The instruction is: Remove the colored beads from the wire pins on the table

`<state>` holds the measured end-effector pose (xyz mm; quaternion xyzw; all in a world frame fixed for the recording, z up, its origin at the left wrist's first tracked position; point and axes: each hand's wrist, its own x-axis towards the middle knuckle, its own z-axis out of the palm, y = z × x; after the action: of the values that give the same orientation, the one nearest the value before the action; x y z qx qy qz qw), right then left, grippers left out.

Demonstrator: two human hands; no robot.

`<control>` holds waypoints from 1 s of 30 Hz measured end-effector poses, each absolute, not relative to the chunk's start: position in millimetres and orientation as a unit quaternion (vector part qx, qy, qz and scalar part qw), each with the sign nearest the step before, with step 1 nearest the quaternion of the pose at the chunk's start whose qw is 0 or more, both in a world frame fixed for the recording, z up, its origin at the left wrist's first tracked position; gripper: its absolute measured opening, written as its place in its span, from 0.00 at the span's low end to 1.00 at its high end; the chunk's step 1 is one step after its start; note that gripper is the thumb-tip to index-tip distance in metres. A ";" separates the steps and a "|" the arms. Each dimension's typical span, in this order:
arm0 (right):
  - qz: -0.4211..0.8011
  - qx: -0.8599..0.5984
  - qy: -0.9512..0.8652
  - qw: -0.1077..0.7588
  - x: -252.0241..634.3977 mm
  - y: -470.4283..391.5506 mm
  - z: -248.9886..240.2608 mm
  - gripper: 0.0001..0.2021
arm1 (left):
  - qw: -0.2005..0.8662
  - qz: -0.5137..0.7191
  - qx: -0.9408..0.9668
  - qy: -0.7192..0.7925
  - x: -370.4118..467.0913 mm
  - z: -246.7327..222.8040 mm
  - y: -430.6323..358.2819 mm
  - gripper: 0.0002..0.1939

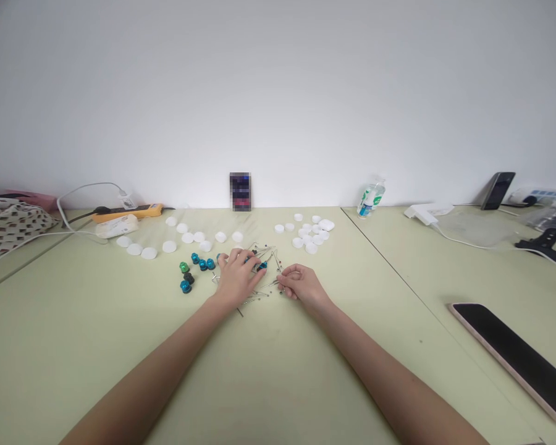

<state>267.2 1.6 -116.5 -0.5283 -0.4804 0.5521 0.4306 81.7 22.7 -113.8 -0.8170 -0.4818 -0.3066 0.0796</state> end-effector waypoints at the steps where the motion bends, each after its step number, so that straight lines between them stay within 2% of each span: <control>1: 0.551 -0.530 -0.481 0.430 266.6 1.4 -116.1 0.17 | 0.083 -0.296 -0.820 -0.483 84.1 -115.6 23.3 0.09; 11: 0.547 -0.527 -0.510 0.404 261.2 -3.4 -111.8 0.17 | 0.070 -0.282 -0.817 -0.497 85.6 -123.2 30.7 0.07; 16: 0.540 -0.500 -0.536 0.413 262.3 -1.7 -118.1 0.17 | 0.015 -0.328 -0.806 -0.492 85.8 -122.6 26.8 0.03; 24: 0.549 -0.469 -0.539 0.433 257.6 -5.1 -112.5 0.18 | -0.095 -0.411 -0.772 -0.477 92.5 -124.9 21.2 0.06; 30: 0.565 -0.454 -0.519 0.453 258.4 -3.6 -112.4 0.17 | -0.119 -0.430 -0.763 -0.467 94.3 -123.8 18.8 0.06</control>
<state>258.4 -3.6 -112.4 -0.4542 -0.5191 0.5652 0.4526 94.3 18.8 -123.8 -0.7633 -0.4672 -0.4300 -0.1194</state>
